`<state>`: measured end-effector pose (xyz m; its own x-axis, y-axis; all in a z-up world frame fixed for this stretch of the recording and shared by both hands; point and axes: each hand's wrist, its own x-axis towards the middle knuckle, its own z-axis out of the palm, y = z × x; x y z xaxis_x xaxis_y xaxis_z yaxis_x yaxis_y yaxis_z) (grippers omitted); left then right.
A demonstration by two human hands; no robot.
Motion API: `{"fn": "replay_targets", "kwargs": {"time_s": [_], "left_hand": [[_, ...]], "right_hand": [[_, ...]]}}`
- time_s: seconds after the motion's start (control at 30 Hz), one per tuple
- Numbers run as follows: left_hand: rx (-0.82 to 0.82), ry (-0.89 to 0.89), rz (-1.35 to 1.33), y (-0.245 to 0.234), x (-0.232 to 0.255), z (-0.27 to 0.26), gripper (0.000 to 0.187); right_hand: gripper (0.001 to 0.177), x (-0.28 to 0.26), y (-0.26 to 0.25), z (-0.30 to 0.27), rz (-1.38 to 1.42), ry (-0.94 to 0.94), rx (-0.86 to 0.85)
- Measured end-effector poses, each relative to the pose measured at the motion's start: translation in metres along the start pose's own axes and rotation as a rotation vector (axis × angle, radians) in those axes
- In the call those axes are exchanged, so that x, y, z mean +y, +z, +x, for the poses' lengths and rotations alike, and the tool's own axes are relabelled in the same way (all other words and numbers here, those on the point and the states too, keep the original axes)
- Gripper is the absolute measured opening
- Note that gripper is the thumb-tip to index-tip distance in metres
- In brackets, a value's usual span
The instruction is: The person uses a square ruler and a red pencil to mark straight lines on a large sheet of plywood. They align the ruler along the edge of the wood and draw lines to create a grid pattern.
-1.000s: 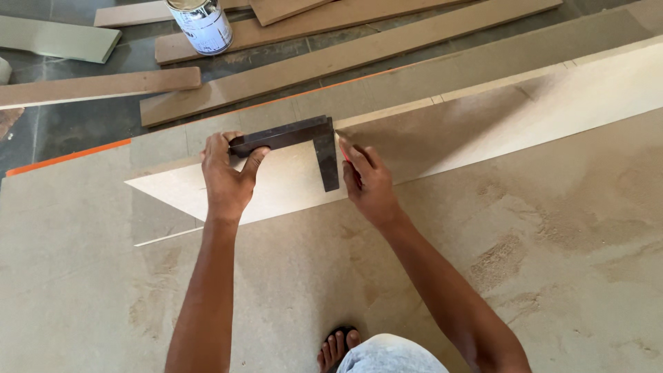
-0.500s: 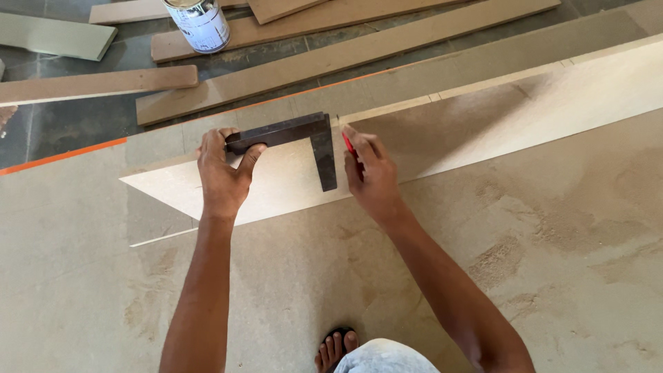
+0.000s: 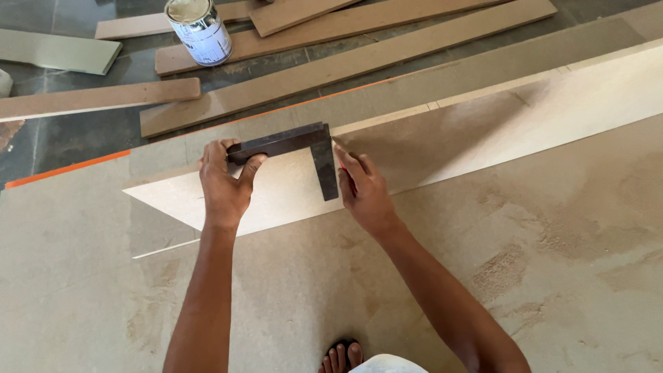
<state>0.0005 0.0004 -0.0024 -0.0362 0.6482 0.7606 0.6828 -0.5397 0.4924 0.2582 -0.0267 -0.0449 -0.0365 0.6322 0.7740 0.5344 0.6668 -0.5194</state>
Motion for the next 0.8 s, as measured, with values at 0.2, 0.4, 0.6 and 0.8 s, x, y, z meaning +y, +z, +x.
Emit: {"fn": "replay_targets", "kwargs": {"time_s": [0.2,0.4,0.6,0.8], "left_hand": [[-0.002,-0.006,0.024,0.000,0.000,0.000,0.045],[0.006,-0.007,0.024,-0.002,0.002,-0.002,0.045],[0.001,-0.012,0.027,-0.002,0.002,-0.002,0.047],[0.008,0.016,0.032,-0.002,0.001,-0.001,0.048]], "right_hand": [[0.045,-0.005,0.001,0.001,0.010,-0.011,0.035],[0.046,-0.006,-0.001,0.004,0.039,0.004,0.014],[0.049,0.001,0.002,-0.004,0.005,0.029,-0.014],[0.045,0.008,0.007,-0.017,0.007,0.003,0.006]]}}
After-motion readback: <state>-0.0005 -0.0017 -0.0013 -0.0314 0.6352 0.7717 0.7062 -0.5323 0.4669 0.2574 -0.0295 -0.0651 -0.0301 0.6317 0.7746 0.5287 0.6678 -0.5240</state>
